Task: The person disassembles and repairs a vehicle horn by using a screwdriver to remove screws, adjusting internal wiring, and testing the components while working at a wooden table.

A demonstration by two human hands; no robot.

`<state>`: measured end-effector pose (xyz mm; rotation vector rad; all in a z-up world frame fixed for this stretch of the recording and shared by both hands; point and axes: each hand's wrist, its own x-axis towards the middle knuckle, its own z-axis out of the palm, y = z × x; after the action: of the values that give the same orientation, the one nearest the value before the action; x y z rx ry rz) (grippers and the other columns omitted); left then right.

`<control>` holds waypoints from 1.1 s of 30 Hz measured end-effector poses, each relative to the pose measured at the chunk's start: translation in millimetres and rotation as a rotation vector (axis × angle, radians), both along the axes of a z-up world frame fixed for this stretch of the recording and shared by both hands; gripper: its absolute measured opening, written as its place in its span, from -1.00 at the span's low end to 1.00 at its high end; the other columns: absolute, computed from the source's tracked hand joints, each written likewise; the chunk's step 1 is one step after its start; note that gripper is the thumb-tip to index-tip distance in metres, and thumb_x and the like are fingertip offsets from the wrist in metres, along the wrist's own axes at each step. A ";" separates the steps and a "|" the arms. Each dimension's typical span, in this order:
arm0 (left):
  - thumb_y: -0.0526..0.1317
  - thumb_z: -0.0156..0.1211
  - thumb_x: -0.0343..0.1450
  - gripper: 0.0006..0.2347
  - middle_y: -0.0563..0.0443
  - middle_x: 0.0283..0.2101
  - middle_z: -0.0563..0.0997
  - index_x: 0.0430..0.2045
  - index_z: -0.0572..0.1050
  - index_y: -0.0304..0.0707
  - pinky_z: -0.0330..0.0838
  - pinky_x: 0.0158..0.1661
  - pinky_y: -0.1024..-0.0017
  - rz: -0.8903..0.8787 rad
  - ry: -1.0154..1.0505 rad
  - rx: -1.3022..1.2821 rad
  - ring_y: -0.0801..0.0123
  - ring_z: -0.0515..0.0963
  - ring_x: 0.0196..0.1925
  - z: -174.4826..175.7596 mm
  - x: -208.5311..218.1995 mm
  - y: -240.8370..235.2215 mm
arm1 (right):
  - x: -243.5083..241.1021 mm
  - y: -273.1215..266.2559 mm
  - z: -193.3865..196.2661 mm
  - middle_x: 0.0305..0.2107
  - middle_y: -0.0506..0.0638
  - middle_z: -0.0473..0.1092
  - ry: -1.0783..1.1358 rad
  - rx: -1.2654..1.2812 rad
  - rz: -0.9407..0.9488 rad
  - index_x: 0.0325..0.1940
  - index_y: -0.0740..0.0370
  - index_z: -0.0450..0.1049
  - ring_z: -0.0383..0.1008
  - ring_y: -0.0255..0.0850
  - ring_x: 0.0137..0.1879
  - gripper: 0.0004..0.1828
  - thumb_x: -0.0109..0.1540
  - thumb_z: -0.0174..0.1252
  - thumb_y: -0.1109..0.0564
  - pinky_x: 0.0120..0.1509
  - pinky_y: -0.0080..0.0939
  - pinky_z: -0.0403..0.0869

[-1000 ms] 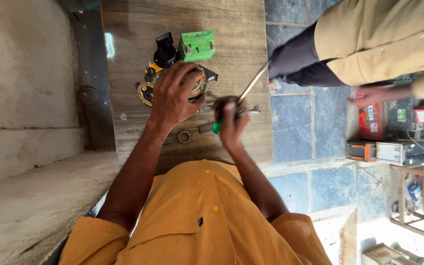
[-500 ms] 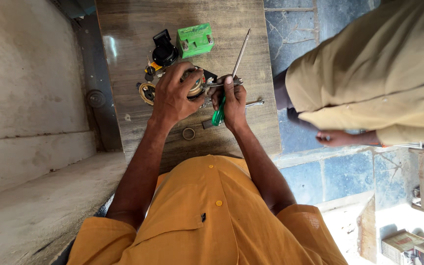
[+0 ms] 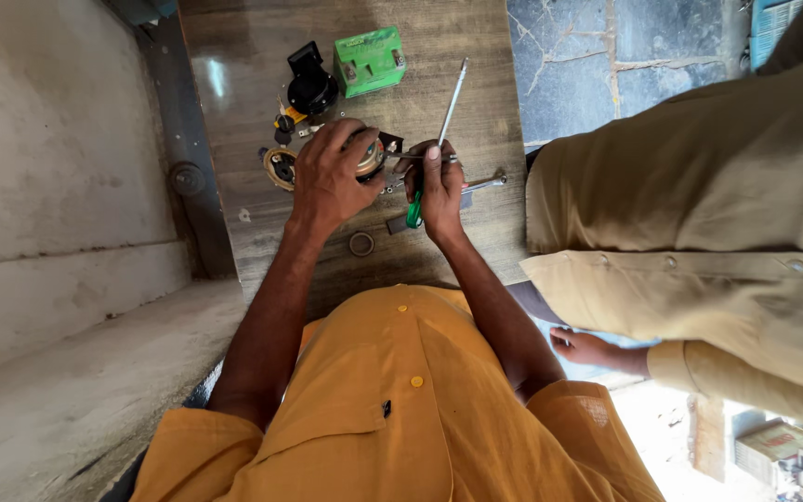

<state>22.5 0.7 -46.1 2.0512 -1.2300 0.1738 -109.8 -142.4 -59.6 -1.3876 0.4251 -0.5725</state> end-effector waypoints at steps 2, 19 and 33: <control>-0.13 0.61 0.18 -0.50 -0.03 0.07 0.53 -0.01 0.60 -0.23 0.51 0.11 0.09 -0.005 0.004 0.008 0.07 0.54 0.16 1.7 -0.1 -0.2 | 2.4 -3.3 -1.8 -0.39 0.09 0.48 0.010 0.055 0.051 -0.06 0.25 0.33 0.29 -0.34 -0.53 -0.58 0.53 -0.21 -0.15 -0.48 -0.32 0.33; -0.13 0.57 0.23 -0.56 -0.06 0.03 0.58 -0.06 0.60 -0.27 0.56 0.02 0.15 0.090 0.026 -0.054 0.11 0.60 0.09 1.9 -1.4 -0.2 | -2.0 11.9 -10.2 -0.31 0.08 0.53 -0.042 -0.543 -0.046 -0.10 0.23 0.38 0.32 -0.40 -0.49 -0.69 0.53 -0.11 -0.03 -0.51 -0.38 0.33; -0.16 0.58 0.20 -0.56 -0.04 0.02 0.57 -0.07 0.60 -0.26 0.56 0.04 0.14 0.042 0.007 -0.061 0.10 0.57 0.11 9.3 -3.3 -3.9 | 2.2 -13.0 2.5 -0.37 0.12 0.52 -0.051 0.051 0.067 -0.03 0.28 0.34 0.30 -0.35 -0.54 -0.56 0.53 -0.20 -0.15 -0.46 -0.32 0.35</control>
<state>19.2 -3.2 -36.7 2.0243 -1.1638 0.2206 -107.6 -155.4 -57.2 -1.3309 0.3491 -0.5375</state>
